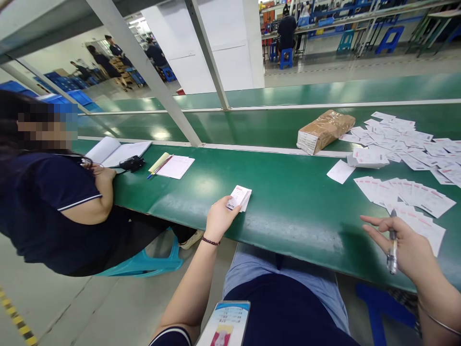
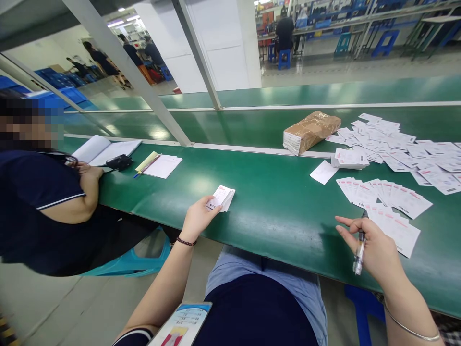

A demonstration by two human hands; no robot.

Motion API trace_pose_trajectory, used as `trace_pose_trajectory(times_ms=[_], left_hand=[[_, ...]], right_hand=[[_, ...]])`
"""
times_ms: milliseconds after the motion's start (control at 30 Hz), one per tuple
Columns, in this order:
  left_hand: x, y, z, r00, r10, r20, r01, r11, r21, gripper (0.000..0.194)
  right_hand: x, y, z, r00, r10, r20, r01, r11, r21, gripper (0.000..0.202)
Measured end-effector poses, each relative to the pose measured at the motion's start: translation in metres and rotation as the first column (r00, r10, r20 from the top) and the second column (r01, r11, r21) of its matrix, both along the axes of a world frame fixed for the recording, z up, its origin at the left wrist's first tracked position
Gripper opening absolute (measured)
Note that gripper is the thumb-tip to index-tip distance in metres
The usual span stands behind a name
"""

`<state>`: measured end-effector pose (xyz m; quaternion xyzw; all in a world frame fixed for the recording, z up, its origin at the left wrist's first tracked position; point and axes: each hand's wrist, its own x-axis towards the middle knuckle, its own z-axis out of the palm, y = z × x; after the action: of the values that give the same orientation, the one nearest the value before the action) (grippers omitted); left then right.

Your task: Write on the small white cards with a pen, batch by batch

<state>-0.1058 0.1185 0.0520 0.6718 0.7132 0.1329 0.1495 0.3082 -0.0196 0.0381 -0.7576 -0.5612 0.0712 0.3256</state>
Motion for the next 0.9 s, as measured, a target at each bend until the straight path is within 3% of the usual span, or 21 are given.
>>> trace_pose_trajectory(times_ms=[700, 800, 900], left_hand=[[-0.015, -0.006, 0.004, 0.994, 0.081, 0.080, -0.086, 0.994, 0.065, 0.043], [-0.011, -0.014, 0.008, 0.977, 0.045, 0.206, -0.066, 0.994, 0.091, 0.044], [0.011, -0.032, 0.005, 0.893, -0.136, 0.428, 0.069, 0.984, 0.167, 0.045]], right_hand=[[-0.004, -0.003, 0.000, 0.994, -0.004, -0.107, -0.004, 0.997, -0.073, 0.055], [-0.021, 0.003, 0.003, 0.987, -0.002, -0.161, -0.004, 0.999, -0.041, 0.049], [-0.061, 0.015, 0.011, 0.923, 0.088, -0.375, -0.069, 0.996, 0.062, 0.046]])
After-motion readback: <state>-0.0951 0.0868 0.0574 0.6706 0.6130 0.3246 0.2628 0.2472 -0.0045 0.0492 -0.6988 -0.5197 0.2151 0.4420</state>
